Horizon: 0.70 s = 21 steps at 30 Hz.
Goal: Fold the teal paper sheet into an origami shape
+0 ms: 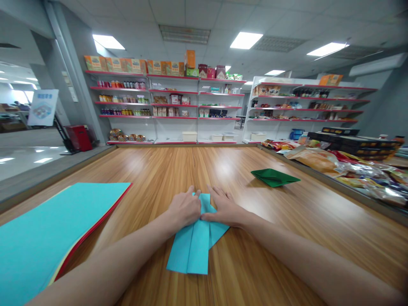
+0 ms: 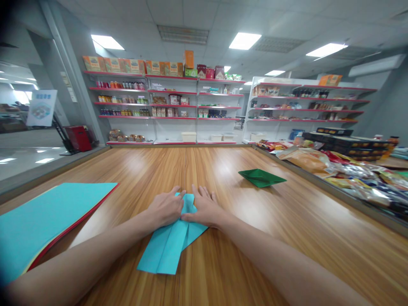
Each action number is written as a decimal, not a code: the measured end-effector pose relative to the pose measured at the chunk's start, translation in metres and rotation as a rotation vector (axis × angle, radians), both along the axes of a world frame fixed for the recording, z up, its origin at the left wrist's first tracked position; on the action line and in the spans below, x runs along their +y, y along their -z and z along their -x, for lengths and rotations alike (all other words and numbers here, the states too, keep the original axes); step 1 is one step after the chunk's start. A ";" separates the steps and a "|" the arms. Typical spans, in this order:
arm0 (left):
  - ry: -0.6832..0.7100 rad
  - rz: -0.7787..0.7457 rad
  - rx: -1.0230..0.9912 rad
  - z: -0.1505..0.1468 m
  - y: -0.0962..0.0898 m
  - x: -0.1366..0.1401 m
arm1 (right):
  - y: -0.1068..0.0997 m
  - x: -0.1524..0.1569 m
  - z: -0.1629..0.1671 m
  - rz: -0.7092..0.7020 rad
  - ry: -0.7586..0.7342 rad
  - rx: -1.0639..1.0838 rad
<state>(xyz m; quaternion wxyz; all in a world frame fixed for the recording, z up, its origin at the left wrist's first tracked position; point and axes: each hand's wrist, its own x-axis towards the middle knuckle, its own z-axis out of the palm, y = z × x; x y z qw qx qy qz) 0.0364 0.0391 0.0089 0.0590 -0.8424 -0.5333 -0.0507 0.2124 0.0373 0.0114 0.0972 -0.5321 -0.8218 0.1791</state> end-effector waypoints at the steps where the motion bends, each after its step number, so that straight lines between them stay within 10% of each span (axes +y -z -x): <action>1: -0.006 0.001 -0.007 0.000 0.000 0.004 | 0.000 0.000 0.000 0.000 0.000 0.001; 8: -0.128 -0.049 -0.092 0.001 0.002 0.019 | -0.003 -0.001 -0.002 0.005 -0.002 0.032; 15: 0.308 0.028 -0.242 0.037 0.007 -0.006 | 0.000 0.011 -0.009 0.023 -0.020 0.060; 21: 0.226 0.023 -0.152 0.049 0.001 -0.024 | 0.000 -0.001 0.006 -0.043 -0.016 0.059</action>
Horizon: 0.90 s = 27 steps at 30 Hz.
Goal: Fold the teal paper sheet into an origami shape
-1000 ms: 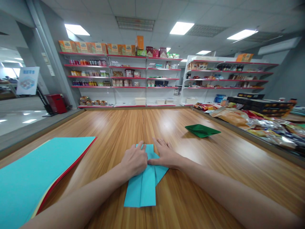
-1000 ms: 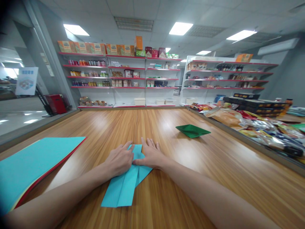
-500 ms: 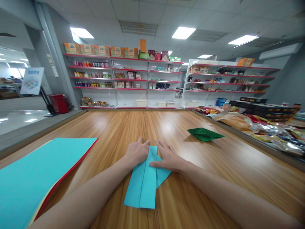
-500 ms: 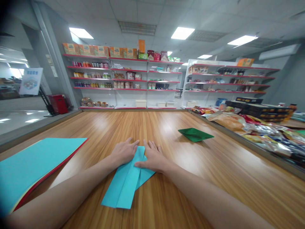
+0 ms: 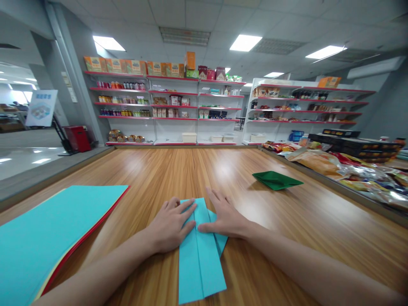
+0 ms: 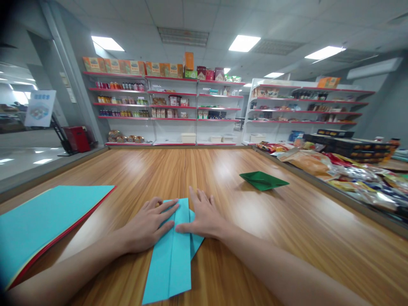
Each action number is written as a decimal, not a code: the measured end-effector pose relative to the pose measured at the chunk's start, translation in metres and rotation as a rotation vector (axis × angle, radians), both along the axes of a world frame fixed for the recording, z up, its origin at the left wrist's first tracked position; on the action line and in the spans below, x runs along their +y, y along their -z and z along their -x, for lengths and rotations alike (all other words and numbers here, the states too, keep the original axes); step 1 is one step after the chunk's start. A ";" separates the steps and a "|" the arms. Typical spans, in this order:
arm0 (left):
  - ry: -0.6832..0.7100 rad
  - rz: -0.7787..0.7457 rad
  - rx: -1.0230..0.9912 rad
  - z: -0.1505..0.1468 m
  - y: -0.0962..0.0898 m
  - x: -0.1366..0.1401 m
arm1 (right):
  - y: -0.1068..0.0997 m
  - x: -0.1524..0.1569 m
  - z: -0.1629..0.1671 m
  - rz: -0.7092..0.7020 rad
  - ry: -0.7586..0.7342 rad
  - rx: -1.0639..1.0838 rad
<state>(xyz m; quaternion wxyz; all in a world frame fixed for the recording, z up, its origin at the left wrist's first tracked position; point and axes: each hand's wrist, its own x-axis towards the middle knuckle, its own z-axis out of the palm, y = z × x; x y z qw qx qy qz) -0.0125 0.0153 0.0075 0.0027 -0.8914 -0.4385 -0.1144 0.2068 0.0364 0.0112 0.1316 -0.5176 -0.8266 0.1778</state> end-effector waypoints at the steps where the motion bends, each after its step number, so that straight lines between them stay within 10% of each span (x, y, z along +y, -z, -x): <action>1: -0.005 0.007 0.010 0.000 -0.001 -0.001 | 0.000 -0.003 0.003 0.001 -0.011 -0.005; 27: 0.009 0.029 0.006 -0.002 0.002 -0.001 | -0.011 -0.046 0.005 0.032 -0.294 -0.113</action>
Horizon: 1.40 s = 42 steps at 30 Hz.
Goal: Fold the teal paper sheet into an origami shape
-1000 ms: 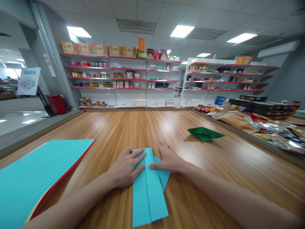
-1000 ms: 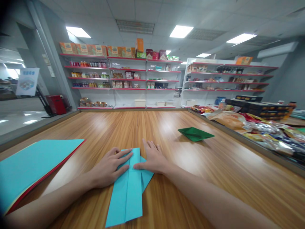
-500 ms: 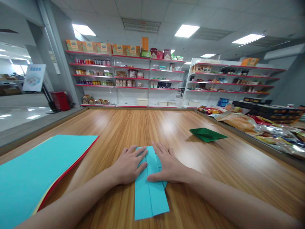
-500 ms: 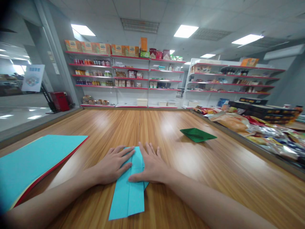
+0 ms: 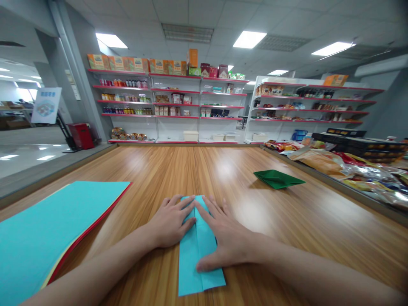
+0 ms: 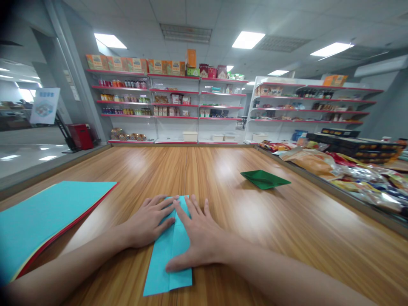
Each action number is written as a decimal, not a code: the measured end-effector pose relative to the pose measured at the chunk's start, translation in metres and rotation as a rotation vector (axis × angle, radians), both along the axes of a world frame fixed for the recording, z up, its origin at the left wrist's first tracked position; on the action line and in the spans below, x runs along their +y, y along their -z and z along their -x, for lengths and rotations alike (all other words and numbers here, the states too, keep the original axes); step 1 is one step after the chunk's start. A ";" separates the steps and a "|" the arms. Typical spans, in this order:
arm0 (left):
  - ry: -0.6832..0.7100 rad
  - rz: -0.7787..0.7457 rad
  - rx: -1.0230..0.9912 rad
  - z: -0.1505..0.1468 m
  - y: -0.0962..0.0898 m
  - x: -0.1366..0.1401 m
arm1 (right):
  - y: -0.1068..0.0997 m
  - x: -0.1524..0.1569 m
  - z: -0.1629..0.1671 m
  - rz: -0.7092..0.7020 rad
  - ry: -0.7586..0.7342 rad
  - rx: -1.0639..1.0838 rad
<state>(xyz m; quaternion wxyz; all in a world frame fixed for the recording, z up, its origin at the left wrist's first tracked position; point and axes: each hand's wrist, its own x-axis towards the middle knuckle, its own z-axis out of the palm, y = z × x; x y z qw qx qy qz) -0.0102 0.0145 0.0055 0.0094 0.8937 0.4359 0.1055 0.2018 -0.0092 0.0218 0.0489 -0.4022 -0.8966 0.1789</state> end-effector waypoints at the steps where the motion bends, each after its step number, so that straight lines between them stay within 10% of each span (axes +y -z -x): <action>1: 0.001 0.002 0.002 0.000 0.000 0.000 | 0.000 -0.001 0.000 0.005 -0.022 0.001; 28: -0.173 0.031 0.064 -0.002 -0.004 -0.010 | -0.023 -0.019 0.004 0.026 -0.212 -0.046; 42: 0.033 0.211 0.014 0.002 -0.012 -0.016 | -0.006 -0.007 0.003 -0.360 -0.035 0.128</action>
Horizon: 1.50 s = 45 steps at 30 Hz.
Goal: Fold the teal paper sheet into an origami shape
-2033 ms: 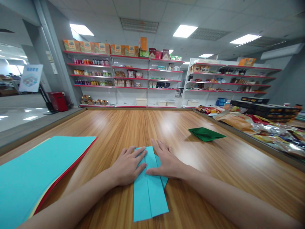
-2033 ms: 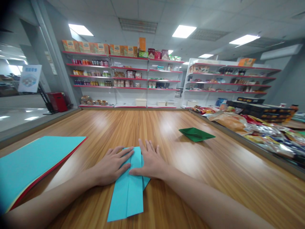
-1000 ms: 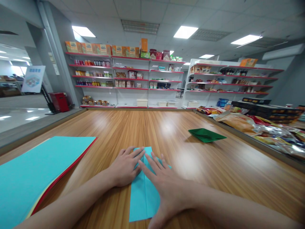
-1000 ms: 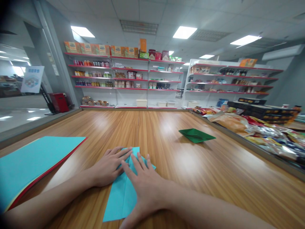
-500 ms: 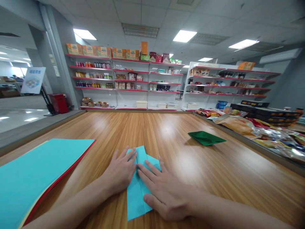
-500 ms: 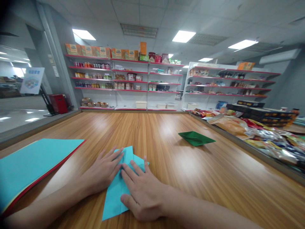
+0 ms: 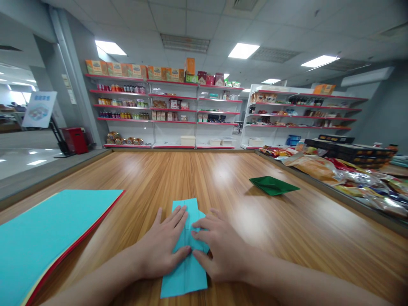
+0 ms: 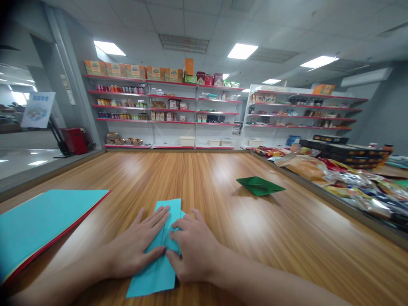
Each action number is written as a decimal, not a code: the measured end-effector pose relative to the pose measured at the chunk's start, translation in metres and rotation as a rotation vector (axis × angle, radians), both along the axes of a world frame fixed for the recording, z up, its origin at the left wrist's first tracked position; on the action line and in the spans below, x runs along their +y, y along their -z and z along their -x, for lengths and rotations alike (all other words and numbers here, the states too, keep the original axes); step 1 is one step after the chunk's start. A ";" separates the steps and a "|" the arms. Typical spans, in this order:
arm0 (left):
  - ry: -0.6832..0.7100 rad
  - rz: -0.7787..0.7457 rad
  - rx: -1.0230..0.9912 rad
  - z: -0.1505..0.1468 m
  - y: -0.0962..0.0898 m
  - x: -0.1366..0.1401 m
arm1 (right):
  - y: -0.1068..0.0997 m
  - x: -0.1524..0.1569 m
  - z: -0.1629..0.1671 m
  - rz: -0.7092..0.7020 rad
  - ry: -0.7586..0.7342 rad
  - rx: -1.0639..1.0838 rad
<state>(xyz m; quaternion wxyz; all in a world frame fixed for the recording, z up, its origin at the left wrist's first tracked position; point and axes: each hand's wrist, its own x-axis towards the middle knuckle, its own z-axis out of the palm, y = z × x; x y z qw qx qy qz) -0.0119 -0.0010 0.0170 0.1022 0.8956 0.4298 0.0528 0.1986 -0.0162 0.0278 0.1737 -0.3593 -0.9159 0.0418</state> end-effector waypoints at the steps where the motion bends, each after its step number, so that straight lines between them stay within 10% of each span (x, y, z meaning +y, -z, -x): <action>1: 0.068 0.011 -0.008 0.002 -0.001 0.001 | 0.001 0.001 -0.001 -0.010 -0.029 0.005; 7: 0.126 -0.011 -0.067 0.008 0.003 0.005 | 0.012 0.007 -0.006 0.036 -0.183 0.049; 28: -0.032 -0.182 -0.225 0.000 0.013 0.005 | 0.024 0.025 -0.008 -0.084 0.239 0.101; 39: -0.253 -0.088 -0.728 0.014 0.014 0.030 | 0.022 0.035 -0.011 -0.102 0.335 0.262; 45: -0.330 -0.524 -0.356 0.000 0.009 0.009 | 0.025 0.032 -0.004 -0.073 0.289 0.282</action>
